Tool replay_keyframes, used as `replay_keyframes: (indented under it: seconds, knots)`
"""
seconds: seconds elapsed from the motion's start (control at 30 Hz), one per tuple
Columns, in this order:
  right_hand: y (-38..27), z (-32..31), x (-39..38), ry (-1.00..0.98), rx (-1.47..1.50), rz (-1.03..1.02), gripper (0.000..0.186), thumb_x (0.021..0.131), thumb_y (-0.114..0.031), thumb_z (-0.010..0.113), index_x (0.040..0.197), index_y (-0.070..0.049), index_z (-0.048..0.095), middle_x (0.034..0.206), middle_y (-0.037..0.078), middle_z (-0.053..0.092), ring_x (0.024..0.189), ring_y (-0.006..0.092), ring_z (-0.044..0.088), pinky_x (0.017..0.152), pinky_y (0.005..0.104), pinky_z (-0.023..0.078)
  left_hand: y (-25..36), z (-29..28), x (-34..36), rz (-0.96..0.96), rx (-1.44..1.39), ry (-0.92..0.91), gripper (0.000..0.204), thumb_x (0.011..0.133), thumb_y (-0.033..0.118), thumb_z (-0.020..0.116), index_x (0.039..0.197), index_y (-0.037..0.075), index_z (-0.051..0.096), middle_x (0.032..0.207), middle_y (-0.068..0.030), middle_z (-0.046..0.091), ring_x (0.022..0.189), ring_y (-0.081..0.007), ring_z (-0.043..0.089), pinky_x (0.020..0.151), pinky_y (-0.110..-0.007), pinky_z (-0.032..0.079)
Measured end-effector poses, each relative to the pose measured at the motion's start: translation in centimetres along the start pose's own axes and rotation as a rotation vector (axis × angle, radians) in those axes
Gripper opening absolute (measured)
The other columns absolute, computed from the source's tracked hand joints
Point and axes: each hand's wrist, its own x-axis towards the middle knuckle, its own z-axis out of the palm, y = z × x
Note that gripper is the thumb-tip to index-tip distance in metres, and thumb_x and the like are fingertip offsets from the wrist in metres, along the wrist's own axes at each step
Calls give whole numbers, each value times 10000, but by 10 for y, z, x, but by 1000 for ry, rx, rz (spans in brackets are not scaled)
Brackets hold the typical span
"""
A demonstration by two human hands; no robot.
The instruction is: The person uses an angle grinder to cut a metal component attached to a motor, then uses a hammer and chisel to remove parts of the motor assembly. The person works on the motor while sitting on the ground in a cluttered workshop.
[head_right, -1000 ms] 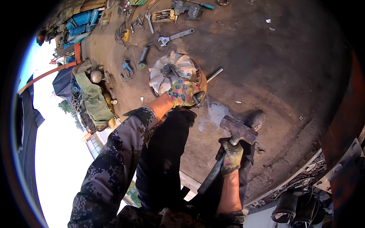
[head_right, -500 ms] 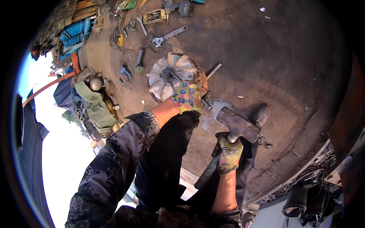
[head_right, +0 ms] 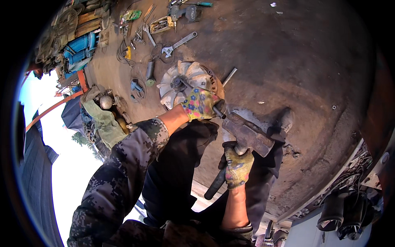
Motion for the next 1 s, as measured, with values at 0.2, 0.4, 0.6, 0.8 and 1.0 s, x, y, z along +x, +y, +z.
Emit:
replay_keyframes:
  seconds: [0.2,0.4,0.6,0.8,1.0]
  knots:
    - [32,13,-5,-43,74,42,154,934,-115,704,1033,1,688,653,43,604,481,140,570,449,268,466,-46,90,-14,44,-189,155,238,780,314,669,934,137,708,894,-85,732,871,-295,715,782,-404,544]
    - [24,7,1,98,141,-66,71,905,-40,678,944,17,694,593,52,587,437,145,557,399,293,430,-33,63,8,148,-146,230,217,739,301,711,866,131,665,830,-91,694,823,-320,699,722,-396,540]
    - [33,24,11,28,172,6,79,918,-48,680,968,13,685,653,47,598,486,141,557,414,293,429,-7,13,-6,-3,73,-6,264,699,367,725,846,149,704,799,-69,723,784,-287,724,668,-422,529]
    - [39,-16,6,308,68,-78,99,896,-57,728,902,22,669,603,51,578,422,150,528,383,304,417,-3,21,10,5,131,37,225,764,333,698,822,117,722,799,-99,722,765,-329,712,684,-438,546]
    - [9,-99,-38,193,725,-749,165,952,-92,683,871,29,606,581,38,540,408,127,470,369,279,361,-17,23,-11,20,147,87,276,780,390,697,841,124,737,806,-99,718,764,-328,703,717,-436,550]
